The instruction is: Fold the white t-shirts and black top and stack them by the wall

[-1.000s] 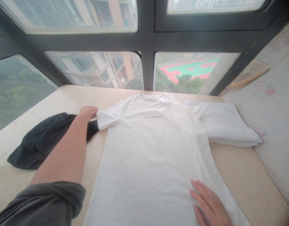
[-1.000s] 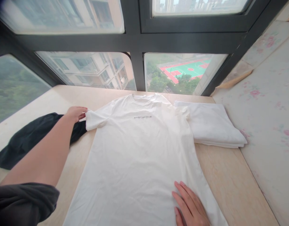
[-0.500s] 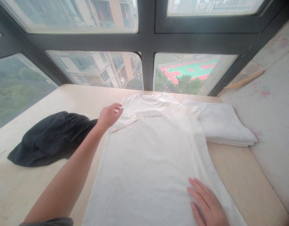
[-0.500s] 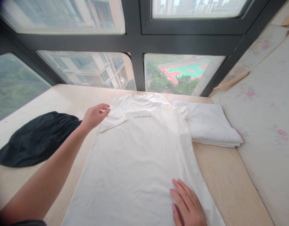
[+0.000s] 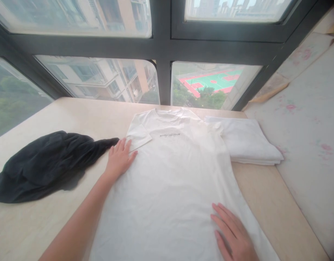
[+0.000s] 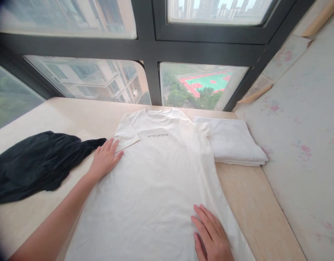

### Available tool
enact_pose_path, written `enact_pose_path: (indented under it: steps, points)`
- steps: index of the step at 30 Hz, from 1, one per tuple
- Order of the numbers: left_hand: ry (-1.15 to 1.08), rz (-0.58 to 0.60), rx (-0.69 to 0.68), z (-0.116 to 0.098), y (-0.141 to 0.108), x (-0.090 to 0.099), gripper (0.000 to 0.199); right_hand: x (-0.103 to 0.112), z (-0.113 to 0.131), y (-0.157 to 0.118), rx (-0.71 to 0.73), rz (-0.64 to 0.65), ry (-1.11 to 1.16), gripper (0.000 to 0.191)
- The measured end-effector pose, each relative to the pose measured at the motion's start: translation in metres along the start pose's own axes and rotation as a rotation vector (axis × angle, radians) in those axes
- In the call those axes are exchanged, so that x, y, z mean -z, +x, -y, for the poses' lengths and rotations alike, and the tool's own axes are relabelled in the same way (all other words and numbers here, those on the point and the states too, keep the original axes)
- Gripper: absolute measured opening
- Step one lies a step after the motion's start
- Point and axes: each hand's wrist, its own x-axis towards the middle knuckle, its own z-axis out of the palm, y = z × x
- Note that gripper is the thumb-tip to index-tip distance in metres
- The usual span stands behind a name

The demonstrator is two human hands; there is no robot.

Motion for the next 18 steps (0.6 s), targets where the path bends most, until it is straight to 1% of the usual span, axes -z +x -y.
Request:
enact_pose_path:
  steps: [2, 5, 8, 10, 11, 12, 13, 14, 16, 18]
  points:
    - [0.004, -0.010, 0.038, 0.000, -0.005, -0.001, 0.066, 0.000, 0.001, 0.000, 0.002, 0.003, -0.009, 0.034]
    - [-0.055, -0.029, 0.071, 0.004, -0.010, 0.005, 0.064, 0.003, 0.001, -0.001, 0.005, 0.004, -0.015, 0.034]
    - [-0.204, -0.056, 0.181, 0.019, -0.007, 0.016, 0.057, 0.009, -0.003, 0.006, -0.013, 0.020, 0.012, 0.029]
    - [-0.279, -0.056, 0.290, 0.034, 0.000, 0.023, 0.051, 0.012, -0.006, 0.025, -0.069, 0.049, 0.065, 0.026]
    - [-0.299, -0.046, 0.330, 0.042, 0.004, 0.026, 0.047, 0.013, -0.006, 0.042, -0.101, 0.071, 0.104, 0.026]
    - [-0.312, -0.030, 0.354, 0.049, 0.009, 0.028, 0.042, 0.011, -0.004, 0.066, -0.125, 0.092, 0.151, 0.027]
    - [-0.326, -0.013, 0.365, 0.055, 0.013, 0.030, 0.037, 0.006, -0.001, 0.095, -0.133, 0.117, 0.206, 0.028]
    - [-0.339, 0.005, 0.368, 0.059, 0.017, 0.031, 0.032, -0.002, 0.004, 0.130, -0.094, 0.144, 0.274, 0.030]
    - [-0.359, 0.037, 0.354, 0.063, 0.023, 0.032, 0.028, -0.029, 0.021, 0.213, 0.039, 0.183, 0.411, 0.034]
    - [-0.377, 0.059, 0.336, 0.064, 0.024, 0.032, 0.030, -0.069, 0.041, 0.301, 0.187, 0.253, 0.459, 0.038]
